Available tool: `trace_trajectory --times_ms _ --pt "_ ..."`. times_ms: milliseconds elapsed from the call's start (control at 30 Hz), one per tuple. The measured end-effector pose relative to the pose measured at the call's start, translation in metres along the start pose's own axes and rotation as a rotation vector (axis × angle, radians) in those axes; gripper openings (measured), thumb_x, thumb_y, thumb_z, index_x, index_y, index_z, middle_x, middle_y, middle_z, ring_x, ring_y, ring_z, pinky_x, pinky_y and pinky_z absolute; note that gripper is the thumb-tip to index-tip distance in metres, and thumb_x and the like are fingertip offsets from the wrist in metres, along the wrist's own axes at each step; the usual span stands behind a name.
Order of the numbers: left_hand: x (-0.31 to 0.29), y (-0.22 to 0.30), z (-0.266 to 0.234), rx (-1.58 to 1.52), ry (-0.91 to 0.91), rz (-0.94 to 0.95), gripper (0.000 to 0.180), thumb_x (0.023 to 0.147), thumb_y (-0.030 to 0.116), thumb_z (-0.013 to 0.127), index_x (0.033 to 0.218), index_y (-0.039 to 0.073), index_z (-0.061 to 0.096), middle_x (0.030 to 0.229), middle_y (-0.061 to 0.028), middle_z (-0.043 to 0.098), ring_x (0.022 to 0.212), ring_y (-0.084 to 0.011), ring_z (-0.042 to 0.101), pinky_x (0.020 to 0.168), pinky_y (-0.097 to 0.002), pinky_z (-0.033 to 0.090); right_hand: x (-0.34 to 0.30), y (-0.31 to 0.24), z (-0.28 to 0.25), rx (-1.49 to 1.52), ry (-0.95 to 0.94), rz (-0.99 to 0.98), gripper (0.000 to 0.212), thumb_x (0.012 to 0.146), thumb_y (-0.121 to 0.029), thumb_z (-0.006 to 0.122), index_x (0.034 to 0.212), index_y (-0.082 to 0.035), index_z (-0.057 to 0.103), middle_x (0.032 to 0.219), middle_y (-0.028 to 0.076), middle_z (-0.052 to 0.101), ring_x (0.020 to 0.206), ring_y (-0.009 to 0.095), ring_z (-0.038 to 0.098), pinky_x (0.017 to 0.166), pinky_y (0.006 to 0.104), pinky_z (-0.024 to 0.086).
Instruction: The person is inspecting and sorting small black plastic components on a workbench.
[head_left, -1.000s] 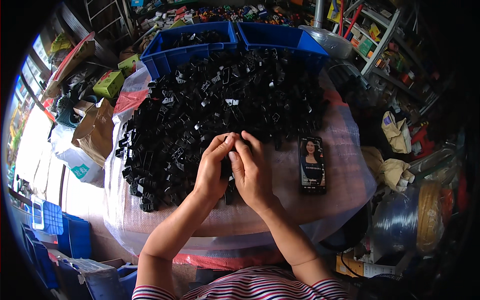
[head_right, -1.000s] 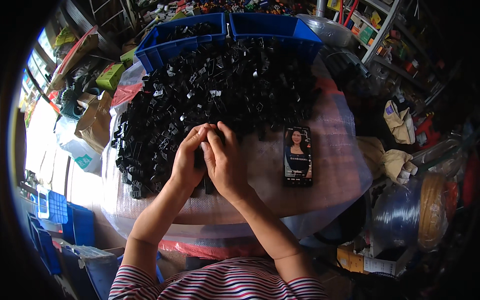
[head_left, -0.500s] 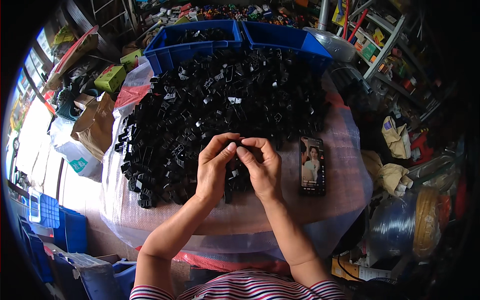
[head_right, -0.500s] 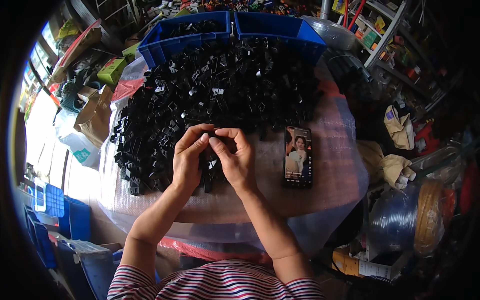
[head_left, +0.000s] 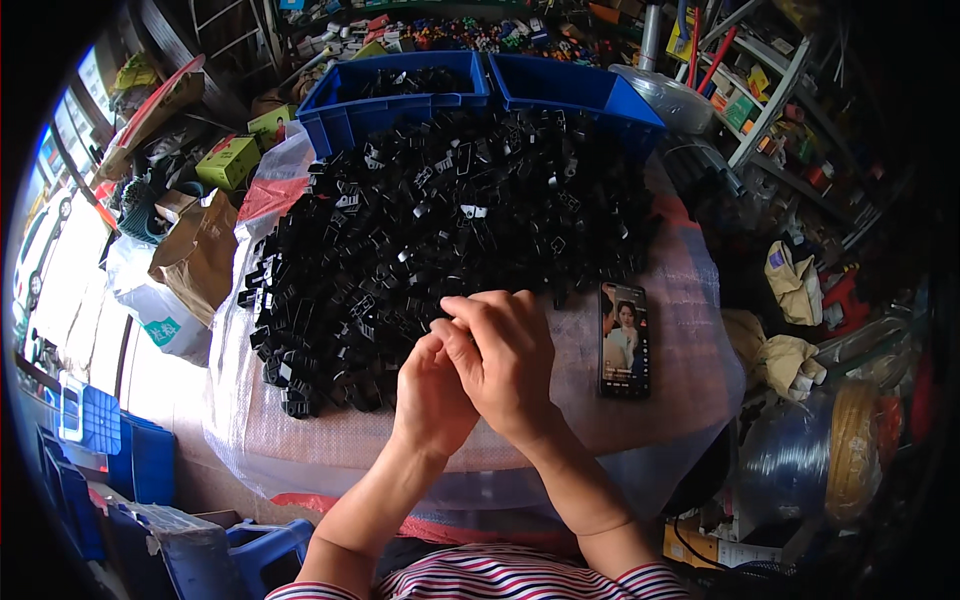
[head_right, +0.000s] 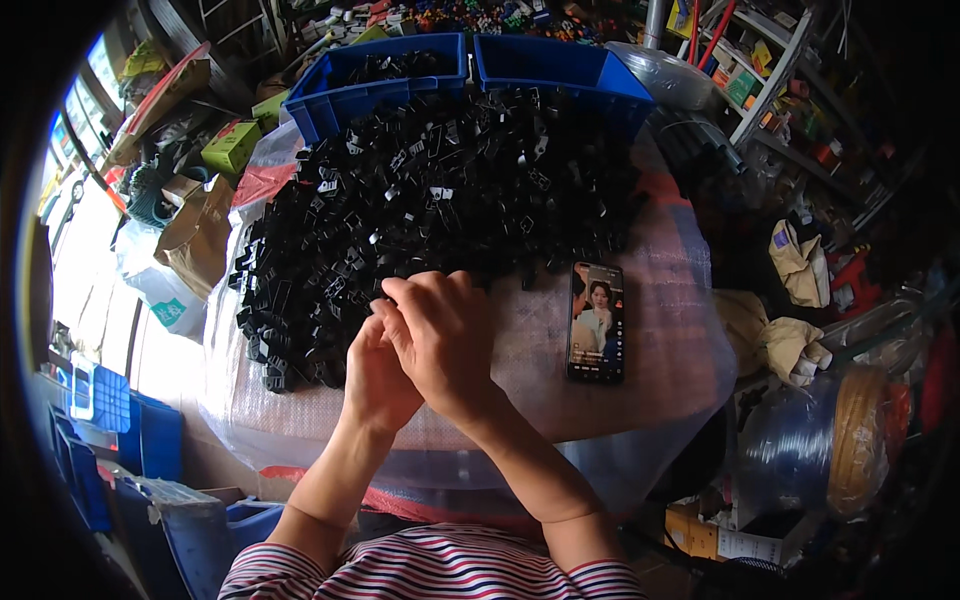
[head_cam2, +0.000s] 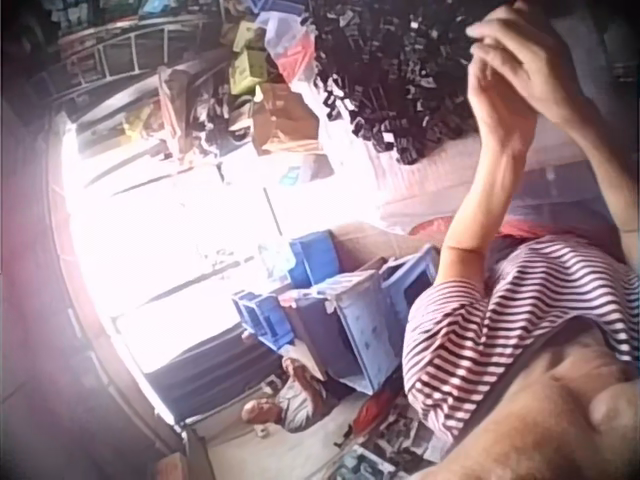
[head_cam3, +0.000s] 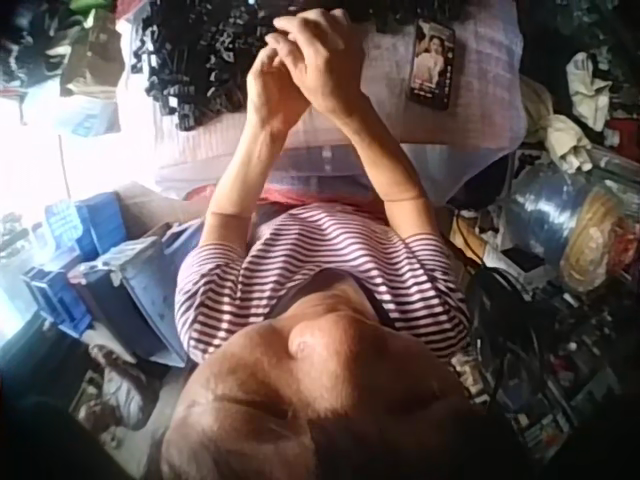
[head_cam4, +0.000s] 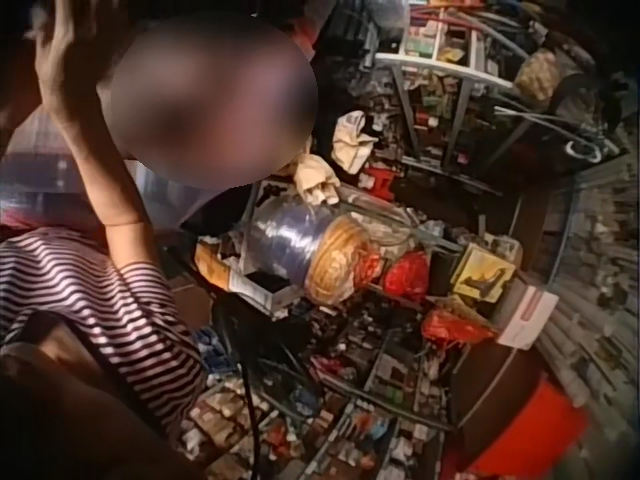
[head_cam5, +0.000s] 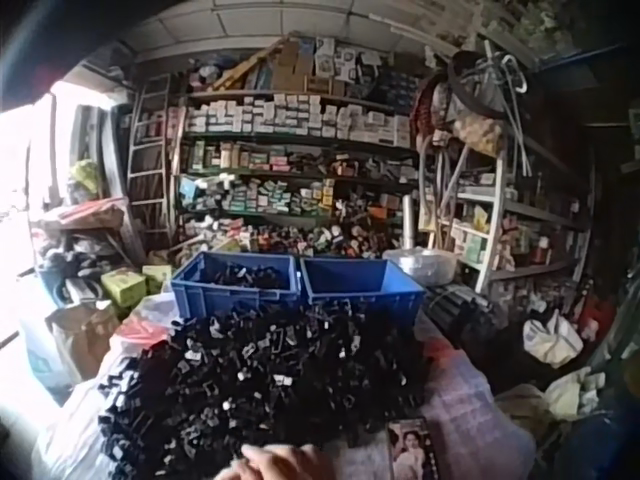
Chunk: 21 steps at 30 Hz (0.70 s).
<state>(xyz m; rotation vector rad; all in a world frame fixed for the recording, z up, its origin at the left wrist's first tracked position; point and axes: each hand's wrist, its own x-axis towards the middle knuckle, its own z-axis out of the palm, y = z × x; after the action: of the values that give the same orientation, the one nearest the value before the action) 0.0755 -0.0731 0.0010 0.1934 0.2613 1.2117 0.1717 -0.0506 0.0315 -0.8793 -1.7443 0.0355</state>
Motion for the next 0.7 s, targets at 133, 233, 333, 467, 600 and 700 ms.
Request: trace_trajectory --times_ms 133,233,333,467,600,700 --pt "0.013 -0.013 -0.036 -0.092 -0.035 0.122 0.032 0.094 0.029 0.040 0.106 0.005 0.056 0.107 -0.0065 0.057 0.102 -0.0190 0.054 0.090 -0.0337 0.043 0.005 -0.003 0.009 0.191 -0.148 0.113 0.021 0.078 -0.014 0.069 0.096 -0.005 0.062 0.092 0.007 0.060 0.084 0.026 0.054 0.072 0.0349 0.045" --pt "0.021 0.005 -0.018 -0.142 -0.089 0.125 0.032 0.093 0.030 0.042 0.099 0.004 0.059 0.102 -0.0074 0.059 0.100 -0.0211 0.055 0.091 -0.0355 0.043 0.012 0.009 0.017 0.213 -0.064 0.104 0.023 0.079 -0.012 0.068 0.099 -0.006 0.061 0.098 0.009 0.060 0.085 0.026 0.054 0.072 0.0344 0.045" --pt "0.026 0.039 -0.005 -0.136 0.208 0.060 0.030 0.091 0.028 0.043 0.096 0.004 0.060 0.103 -0.0118 0.061 0.099 -0.0259 0.057 0.090 -0.0382 0.044 0.020 -0.002 -0.001 0.159 -0.078 -0.038 0.020 0.080 -0.006 0.066 0.099 -0.004 0.063 0.104 0.010 0.061 0.084 0.025 0.056 0.070 0.0317 0.047" --pt "0.082 0.110 0.012 -0.049 0.053 0.121 0.032 0.089 0.028 0.043 0.094 0.002 0.060 0.103 -0.0149 0.061 0.098 -0.0286 0.059 0.073 -0.0381 0.049 0.004 0.026 -0.020 0.160 -0.146 0.062 0.016 0.079 -0.002 0.066 0.095 -0.003 0.064 0.090 0.009 0.065 0.072 0.022 0.056 0.062 0.0290 0.046" --pt "0.191 0.216 0.062 0.249 -0.037 0.363 0.033 0.088 0.032 0.045 0.098 0.003 0.058 0.100 -0.0157 0.061 0.095 -0.0308 0.060 0.069 -0.0397 0.049 -0.014 0.044 -0.014 0.155 -0.176 0.146 0.015 0.078 -0.002 0.067 0.093 -0.003 0.064 0.081 0.008 0.064 0.065 0.020 0.056 0.058 0.0282 0.045" --pt "0.260 0.297 0.088 0.545 0.157 0.620 0.045 0.084 0.041 0.050 0.110 0.005 0.055 0.109 -0.0158 0.058 0.100 -0.0320 0.056 0.074 -0.0471 0.047 -0.015 0.036 -0.008 0.208 -0.200 0.180 0.014 0.078 -0.002 0.068 0.092 -0.003 0.065 0.078 0.007 0.064 0.064 0.018 0.056 0.056 0.0280 0.045"
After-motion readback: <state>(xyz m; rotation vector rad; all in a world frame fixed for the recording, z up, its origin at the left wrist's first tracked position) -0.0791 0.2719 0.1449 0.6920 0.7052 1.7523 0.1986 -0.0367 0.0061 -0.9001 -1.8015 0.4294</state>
